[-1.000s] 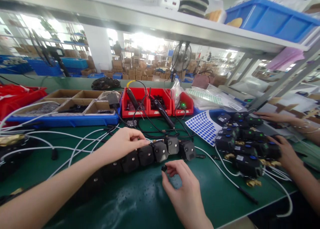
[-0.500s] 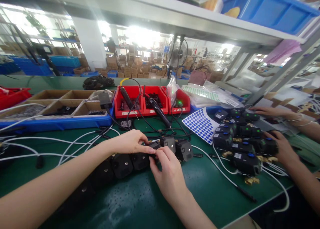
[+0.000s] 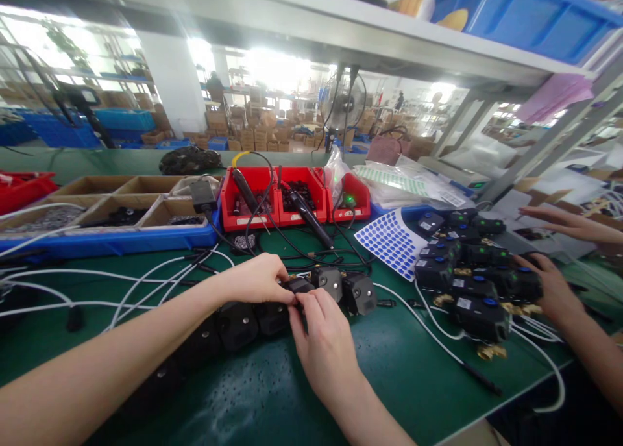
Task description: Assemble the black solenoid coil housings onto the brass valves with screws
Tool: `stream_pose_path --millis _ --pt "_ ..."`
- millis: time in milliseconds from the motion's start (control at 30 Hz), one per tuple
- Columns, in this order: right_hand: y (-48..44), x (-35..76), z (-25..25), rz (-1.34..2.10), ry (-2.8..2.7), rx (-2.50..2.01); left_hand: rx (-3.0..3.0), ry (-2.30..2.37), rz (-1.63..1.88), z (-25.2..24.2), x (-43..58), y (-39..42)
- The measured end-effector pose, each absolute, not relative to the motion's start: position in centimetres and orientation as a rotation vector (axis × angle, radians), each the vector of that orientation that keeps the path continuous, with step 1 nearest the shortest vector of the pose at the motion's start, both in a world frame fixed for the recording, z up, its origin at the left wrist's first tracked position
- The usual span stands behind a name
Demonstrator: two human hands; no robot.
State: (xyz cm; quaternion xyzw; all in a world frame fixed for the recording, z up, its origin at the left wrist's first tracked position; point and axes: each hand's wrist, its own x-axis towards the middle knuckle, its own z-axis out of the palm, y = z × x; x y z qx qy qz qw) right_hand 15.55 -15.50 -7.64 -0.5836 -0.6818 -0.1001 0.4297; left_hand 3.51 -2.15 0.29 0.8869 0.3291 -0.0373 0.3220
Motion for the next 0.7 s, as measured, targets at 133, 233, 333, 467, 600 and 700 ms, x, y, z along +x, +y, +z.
stream_pose_path --millis 133,233,333,467,600,700 --pt "-15.9 15.9 -7.1 -0.196 -1.658 -1.447 2.266 0.882 -0.024 1.2 2.7 -2.7" --pt "-17.0 16.3 -5.5 -0.105 -1.533 -1.382 1.881 0.912 0.177 2.1 2.4 -4.6" --pt "-18.4 16.1 -3.3 0.019 -1.409 -1.266 1.367 0.87 0.263 2.7 2.5 -7.1" --pt "-19.8 15.1 -1.1 0.065 -1.498 -1.192 1.137 0.869 0.201 2.6 3.4 -9.8" --pt "-19.9 14.1 -1.2 0.11 -1.592 -1.309 1.097 0.943 0.183 1.8 4.2 -11.4" --pt "-19.8 14.1 -1.8 0.264 -1.591 -1.349 1.144 0.984 0.182 1.5 4.4 -12.1"
